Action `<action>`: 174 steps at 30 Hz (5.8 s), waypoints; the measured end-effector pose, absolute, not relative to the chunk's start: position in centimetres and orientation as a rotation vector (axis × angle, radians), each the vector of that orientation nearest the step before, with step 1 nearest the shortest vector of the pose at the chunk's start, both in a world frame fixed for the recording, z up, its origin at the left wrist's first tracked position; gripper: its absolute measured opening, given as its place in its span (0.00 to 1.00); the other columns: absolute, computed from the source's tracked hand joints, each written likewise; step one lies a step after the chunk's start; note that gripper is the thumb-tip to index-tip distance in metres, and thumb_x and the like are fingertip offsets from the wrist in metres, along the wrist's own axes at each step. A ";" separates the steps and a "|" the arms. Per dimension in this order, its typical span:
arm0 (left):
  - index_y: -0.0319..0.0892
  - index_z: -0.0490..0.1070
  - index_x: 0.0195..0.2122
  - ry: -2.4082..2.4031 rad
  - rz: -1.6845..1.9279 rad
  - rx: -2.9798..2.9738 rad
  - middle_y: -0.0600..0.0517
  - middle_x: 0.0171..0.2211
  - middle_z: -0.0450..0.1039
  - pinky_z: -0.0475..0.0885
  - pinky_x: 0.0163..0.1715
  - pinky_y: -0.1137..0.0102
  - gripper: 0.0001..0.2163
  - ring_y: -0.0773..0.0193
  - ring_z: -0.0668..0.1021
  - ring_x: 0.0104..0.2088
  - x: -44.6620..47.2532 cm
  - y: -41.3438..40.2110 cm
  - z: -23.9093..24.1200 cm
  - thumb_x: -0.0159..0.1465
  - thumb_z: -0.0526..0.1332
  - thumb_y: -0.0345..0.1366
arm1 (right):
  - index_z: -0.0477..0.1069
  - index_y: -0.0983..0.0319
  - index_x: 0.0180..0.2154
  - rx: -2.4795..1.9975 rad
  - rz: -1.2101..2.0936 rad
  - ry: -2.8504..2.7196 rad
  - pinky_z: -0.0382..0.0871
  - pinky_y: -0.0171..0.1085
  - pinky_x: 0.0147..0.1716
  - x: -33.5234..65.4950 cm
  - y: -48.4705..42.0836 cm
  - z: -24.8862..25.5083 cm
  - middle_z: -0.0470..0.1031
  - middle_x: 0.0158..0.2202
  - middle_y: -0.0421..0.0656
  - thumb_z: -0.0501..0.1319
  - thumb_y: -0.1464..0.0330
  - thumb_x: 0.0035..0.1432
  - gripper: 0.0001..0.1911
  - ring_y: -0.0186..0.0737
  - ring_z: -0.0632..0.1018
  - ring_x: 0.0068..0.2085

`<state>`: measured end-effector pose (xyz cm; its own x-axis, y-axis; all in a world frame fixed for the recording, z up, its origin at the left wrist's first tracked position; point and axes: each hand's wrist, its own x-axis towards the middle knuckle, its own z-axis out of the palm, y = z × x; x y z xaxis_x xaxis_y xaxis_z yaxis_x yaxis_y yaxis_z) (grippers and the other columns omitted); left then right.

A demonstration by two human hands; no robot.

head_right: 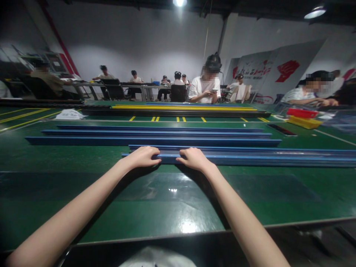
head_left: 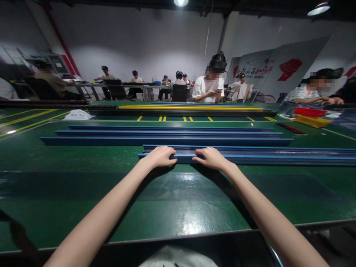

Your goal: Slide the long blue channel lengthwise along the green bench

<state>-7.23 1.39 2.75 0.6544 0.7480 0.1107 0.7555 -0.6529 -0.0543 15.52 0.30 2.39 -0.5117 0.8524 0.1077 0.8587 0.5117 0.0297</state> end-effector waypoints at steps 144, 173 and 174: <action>0.45 0.69 0.33 -1.784 0.324 -2.604 0.51 0.36 0.74 0.65 0.29 0.72 0.08 0.59 0.75 0.36 -10.4 1.7 6.4 0.51 0.62 0.36 | 0.69 0.62 0.31 -1.520 -0.300 -2.482 0.52 0.32 0.27 14.5 -0.2 1.4 0.72 0.33 0.43 0.53 0.58 0.58 0.15 0.35 0.72 0.34; 0.43 0.69 0.35 -1.546 0.247 -2.575 0.48 0.39 0.73 0.66 0.30 0.70 0.06 0.57 0.76 0.38 -7.9 0.6 5.6 0.56 0.57 0.31 | 0.70 0.63 0.27 -1.479 -0.541 -2.429 0.49 0.33 0.24 15.6 0.3 1.2 0.73 0.29 0.43 0.55 0.53 0.55 0.19 0.34 0.71 0.29; 0.43 0.69 0.35 -1.495 0.197 -2.613 0.49 0.39 0.73 0.66 0.30 0.71 0.06 0.58 0.76 0.38 -7.5 0.7 5.4 0.56 0.57 0.32 | 0.70 0.63 0.28 -1.478 -0.549 -2.425 0.49 0.33 0.25 15.3 0.3 1.1 0.73 0.30 0.43 0.55 0.53 0.55 0.19 0.34 0.71 0.30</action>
<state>-7.51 0.70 5.39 0.5022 0.8633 -0.0509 0.8470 -0.5029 -0.1724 15.31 0.31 1.13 -0.4552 0.7968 0.3973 0.8902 0.4150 0.1877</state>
